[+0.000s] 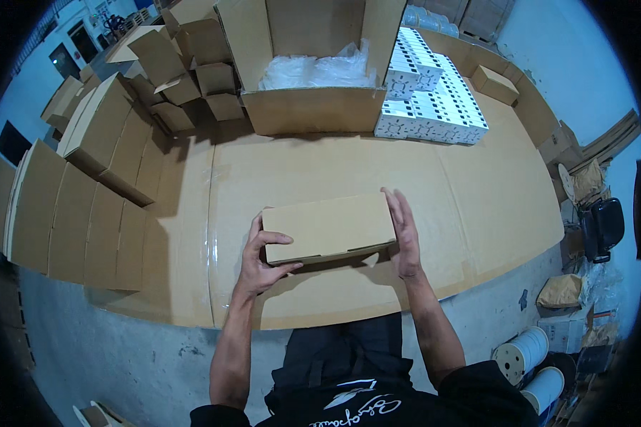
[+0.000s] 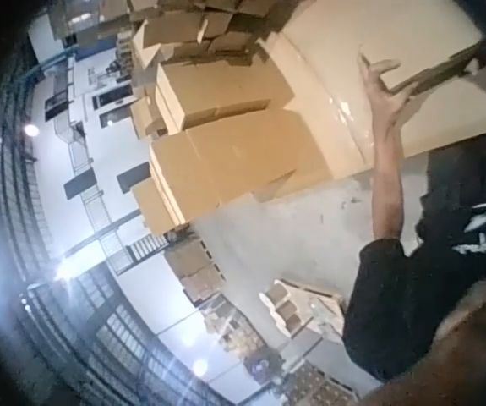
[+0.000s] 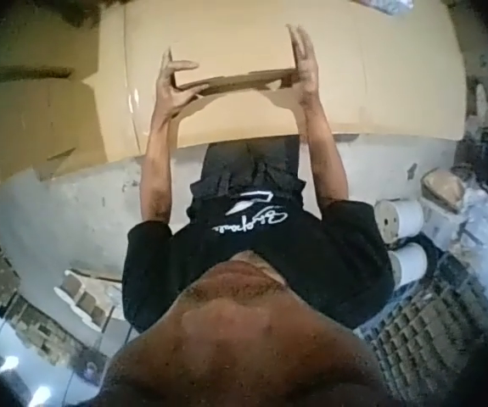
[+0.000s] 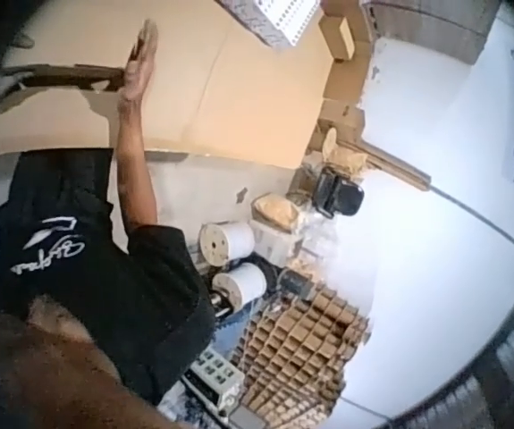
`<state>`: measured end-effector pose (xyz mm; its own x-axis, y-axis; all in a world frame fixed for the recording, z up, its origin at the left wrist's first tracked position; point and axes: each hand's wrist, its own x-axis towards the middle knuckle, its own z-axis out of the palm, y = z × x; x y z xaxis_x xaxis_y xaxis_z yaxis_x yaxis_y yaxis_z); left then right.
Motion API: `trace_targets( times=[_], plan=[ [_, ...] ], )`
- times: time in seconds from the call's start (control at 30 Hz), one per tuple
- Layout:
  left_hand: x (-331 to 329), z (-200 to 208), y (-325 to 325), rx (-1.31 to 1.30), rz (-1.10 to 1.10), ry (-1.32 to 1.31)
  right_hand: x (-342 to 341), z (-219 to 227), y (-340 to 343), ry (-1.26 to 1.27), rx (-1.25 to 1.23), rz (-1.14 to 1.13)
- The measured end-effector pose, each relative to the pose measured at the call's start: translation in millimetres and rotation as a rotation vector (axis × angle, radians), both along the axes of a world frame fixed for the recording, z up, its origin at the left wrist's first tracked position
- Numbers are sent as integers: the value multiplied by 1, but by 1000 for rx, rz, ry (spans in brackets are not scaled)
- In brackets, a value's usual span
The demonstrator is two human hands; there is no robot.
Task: Packaging items into bubble wrap and placing them into cardboard boxes in a warehouse.
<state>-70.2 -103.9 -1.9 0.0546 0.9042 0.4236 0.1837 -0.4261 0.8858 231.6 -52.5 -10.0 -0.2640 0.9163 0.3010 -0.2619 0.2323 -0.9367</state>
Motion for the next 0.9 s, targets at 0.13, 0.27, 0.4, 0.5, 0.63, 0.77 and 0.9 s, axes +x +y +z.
trace_targets(
  times=[0.13,0.27,0.4,0.5,0.63,0.77,0.9],
  plan=[
    [-1,1,7,34,-33,-48,-5,14,2,60,-66,-91],
    [-3,5,5,58,-5,-56,-8,16,4,28,-82,-143],
    [-13,14,-8,81,134,-34,-8,-3,8,24,-33,-105],
    [-17,39,-12,107,219,-41,1,-2,4,137,-146,-117],
    [-46,84,-30,199,385,-10,2,-9,4,118,-179,-82],
    [-80,134,-46,308,595,106,4,-18,5,111,-142,-22],
    [-108,190,-57,353,789,126,5,-15,7,97,-186,-58]
  ],
)
